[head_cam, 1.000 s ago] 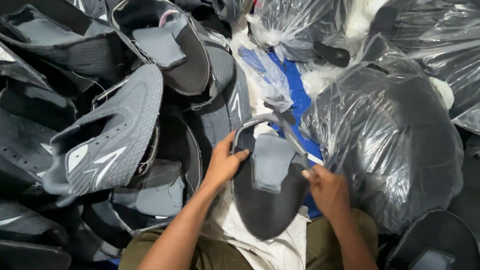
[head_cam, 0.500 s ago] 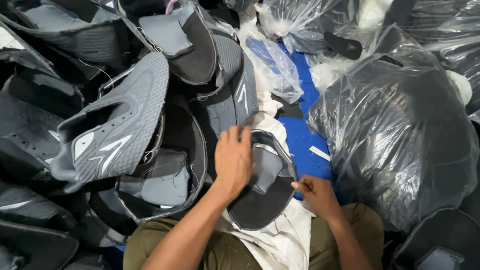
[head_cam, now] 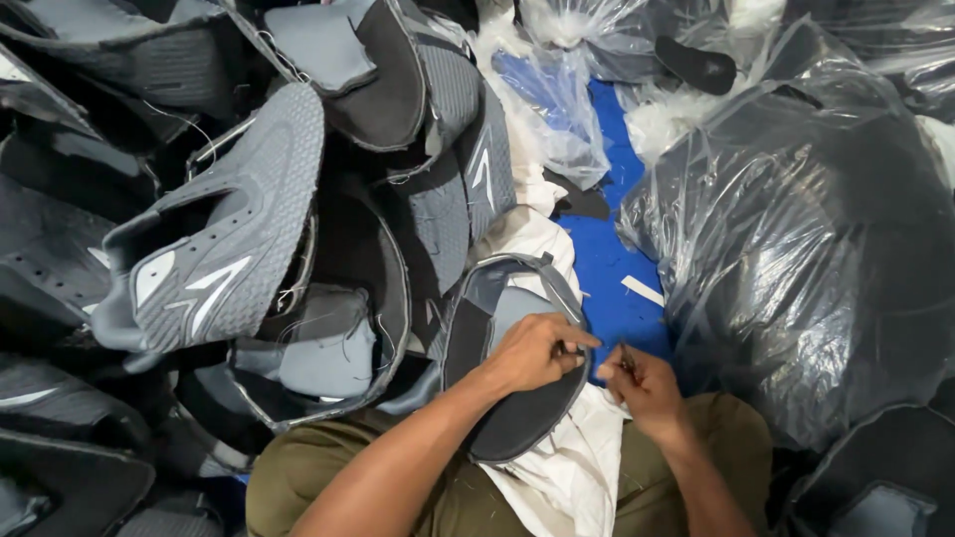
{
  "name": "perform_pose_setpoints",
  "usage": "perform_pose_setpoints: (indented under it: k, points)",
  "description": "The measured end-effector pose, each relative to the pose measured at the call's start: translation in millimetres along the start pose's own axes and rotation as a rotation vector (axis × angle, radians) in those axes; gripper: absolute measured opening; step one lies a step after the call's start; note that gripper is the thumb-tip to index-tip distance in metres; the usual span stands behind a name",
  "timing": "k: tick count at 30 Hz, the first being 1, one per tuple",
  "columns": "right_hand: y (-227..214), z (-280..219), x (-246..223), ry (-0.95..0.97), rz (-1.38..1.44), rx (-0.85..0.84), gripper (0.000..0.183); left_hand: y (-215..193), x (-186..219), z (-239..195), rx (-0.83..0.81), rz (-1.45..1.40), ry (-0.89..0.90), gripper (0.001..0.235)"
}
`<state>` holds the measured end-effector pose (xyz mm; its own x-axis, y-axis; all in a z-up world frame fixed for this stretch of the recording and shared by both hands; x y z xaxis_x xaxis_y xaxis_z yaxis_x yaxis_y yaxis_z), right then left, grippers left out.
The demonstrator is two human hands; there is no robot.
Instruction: The person trims excess threads and material from grey shoe uppers and components using small scissors.
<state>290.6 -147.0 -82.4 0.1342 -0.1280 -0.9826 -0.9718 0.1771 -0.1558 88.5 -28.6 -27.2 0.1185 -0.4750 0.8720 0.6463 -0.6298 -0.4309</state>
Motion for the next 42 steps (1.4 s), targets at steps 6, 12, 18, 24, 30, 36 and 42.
perform_pose_setpoints:
  k: [6,12,18,24,30,36,42]
  points:
    - [31,3,-36,-0.05,-0.122,0.021,0.022,10,-4,-1,-0.036,0.022,0.072,0.02]
    - [17,1,-29,0.029,-0.029,0.113,0.017,14,-13,-1,-0.028,-0.105,0.115,0.032]
    - [11,3,-28,-0.005,-0.123,0.077,0.022,9,3,-3,-0.068,0.001,0.02,0.024]
    - [19,8,-67,0.058,-0.266,0.067,0.025,22,-27,1,0.061,-0.13,0.011,0.012]
    - [-9,-20,-80,0.115,-0.661,0.11,0.039,17,-29,3,0.068,-0.082,-0.03,0.011]
    - [29,-33,-99,-0.08,-0.905,0.12,0.039,17,-26,1,0.04,-0.076,-0.08,0.01]
    - [51,-17,-108,-0.233,-1.307,0.027,0.033,16,-29,0,0.063,-0.08,-0.008,0.01]
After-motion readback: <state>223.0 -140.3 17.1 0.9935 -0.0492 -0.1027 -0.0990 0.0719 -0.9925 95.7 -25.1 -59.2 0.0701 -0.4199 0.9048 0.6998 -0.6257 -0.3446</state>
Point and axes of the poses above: each hand's wrist, its own z-axis towards the middle knuckle, its own y-axis out of the palm, x = y × z, the point moved 5 cm from there along z, towards the middle knuckle, and after that the axes turned 10 degrees about z, right-handed, at the moved point
